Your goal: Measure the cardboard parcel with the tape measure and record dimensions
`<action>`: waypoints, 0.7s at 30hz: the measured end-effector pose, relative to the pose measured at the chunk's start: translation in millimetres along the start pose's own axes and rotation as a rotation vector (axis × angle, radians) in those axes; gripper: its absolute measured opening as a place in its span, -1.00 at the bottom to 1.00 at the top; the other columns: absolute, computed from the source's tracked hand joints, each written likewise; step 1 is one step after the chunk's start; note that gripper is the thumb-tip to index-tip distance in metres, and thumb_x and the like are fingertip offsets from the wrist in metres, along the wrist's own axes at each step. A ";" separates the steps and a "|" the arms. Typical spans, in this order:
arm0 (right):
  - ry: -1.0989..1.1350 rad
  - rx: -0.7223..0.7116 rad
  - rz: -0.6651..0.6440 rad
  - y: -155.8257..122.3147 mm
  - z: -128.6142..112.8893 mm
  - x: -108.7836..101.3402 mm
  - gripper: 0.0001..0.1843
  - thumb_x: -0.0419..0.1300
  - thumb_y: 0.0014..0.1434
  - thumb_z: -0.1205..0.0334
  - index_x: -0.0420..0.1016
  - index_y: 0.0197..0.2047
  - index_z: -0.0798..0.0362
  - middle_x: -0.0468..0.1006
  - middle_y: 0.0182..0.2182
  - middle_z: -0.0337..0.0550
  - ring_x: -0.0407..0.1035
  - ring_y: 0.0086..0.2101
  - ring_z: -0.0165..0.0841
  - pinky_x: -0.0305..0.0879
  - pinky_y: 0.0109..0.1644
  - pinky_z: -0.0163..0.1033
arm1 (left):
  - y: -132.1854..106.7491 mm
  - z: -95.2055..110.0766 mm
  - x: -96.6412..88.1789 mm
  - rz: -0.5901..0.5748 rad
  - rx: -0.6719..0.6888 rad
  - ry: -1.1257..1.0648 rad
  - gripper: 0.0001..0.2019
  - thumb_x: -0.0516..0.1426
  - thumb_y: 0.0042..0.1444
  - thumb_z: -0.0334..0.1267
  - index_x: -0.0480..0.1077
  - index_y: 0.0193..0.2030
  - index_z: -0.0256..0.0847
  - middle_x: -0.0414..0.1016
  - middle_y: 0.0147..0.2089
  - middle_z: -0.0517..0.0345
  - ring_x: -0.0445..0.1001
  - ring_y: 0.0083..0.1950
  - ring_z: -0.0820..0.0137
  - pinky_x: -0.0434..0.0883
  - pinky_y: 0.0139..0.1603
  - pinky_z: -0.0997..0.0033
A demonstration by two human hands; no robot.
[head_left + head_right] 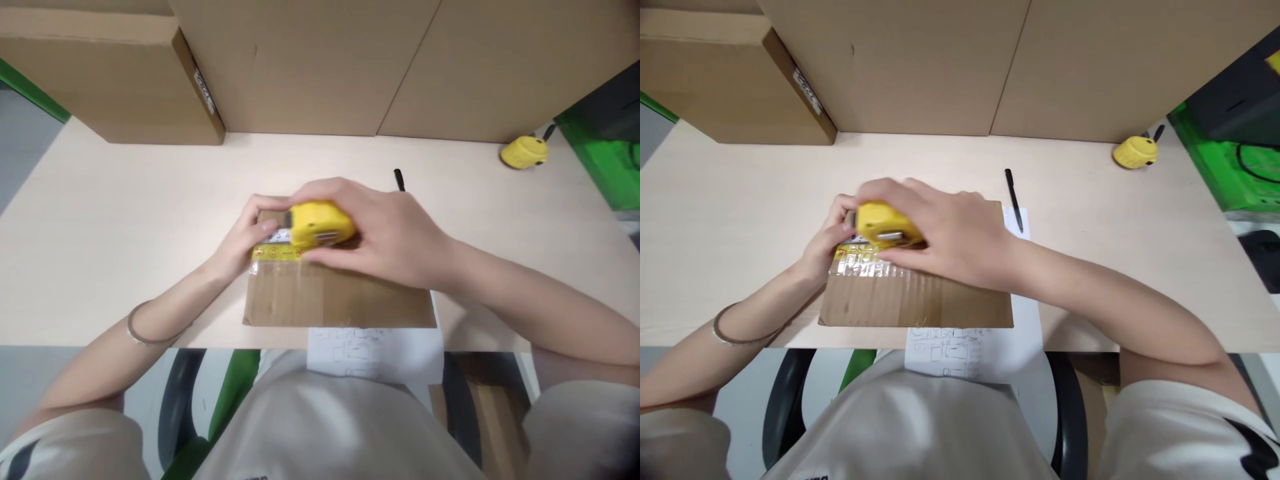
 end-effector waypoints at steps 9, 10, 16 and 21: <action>0.067 0.147 0.450 -114.9 86.1 -41.5 -0.35 0.55 0.03 0.22 0.50 0.17 -0.27 0.60 0.02 -0.20 0.58 -0.11 -0.29 0.52 -0.19 -0.21 | -1.5 4.8 -2.1 -0.055 -0.035 0.089 -0.69 0.34 0.15 -0.06 0.49 -0.03 -0.12 0.65 -0.01 0.09 0.66 -0.08 0.22 0.61 -0.21 0.26; 0.077 0.140 0.465 -120.2 89.7 -40.8 -0.33 0.55 0.01 0.20 0.50 0.17 -0.30 0.60 0.00 -0.21 0.58 -0.13 -0.28 0.53 -0.20 -0.19 | -1.7 5.2 -2.1 -0.047 -0.039 0.092 -0.69 0.34 0.15 -0.06 0.49 -0.04 -0.12 0.65 -0.01 0.08 0.66 -0.08 0.21 0.61 -0.22 0.25; 0.094 0.147 0.418 -107.1 73.3 -47.1 -0.39 0.54 0.05 0.11 0.52 0.16 -0.32 0.61 0.02 -0.24 0.59 -0.12 -0.26 0.56 -0.13 -0.12 | -3.9 10.1 -2.6 0.012 -0.063 0.132 -0.69 0.34 0.16 -0.03 0.50 -0.06 -0.11 0.63 0.04 0.08 0.65 -0.03 0.21 0.60 -0.17 0.25; 0.057 0.036 0.255 -45.8 32.8 -33.0 -0.50 0.44 0.23 0.06 0.50 0.20 -0.15 0.62 0.11 -0.22 0.57 -0.01 -0.28 0.48 0.04 -0.15 | -6.1 4.9 -2.4 -0.016 -0.058 0.093 -0.69 0.33 0.19 -0.01 0.50 -0.04 -0.11 0.65 0.02 0.13 0.65 -0.07 0.27 0.57 -0.18 0.31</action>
Point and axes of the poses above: each hand's wrist, its own y-axis towards the middle knuckle, its own x-axis out of the palm, z = x × y, the point moved 2 cm from there along y, towards the middle knuckle
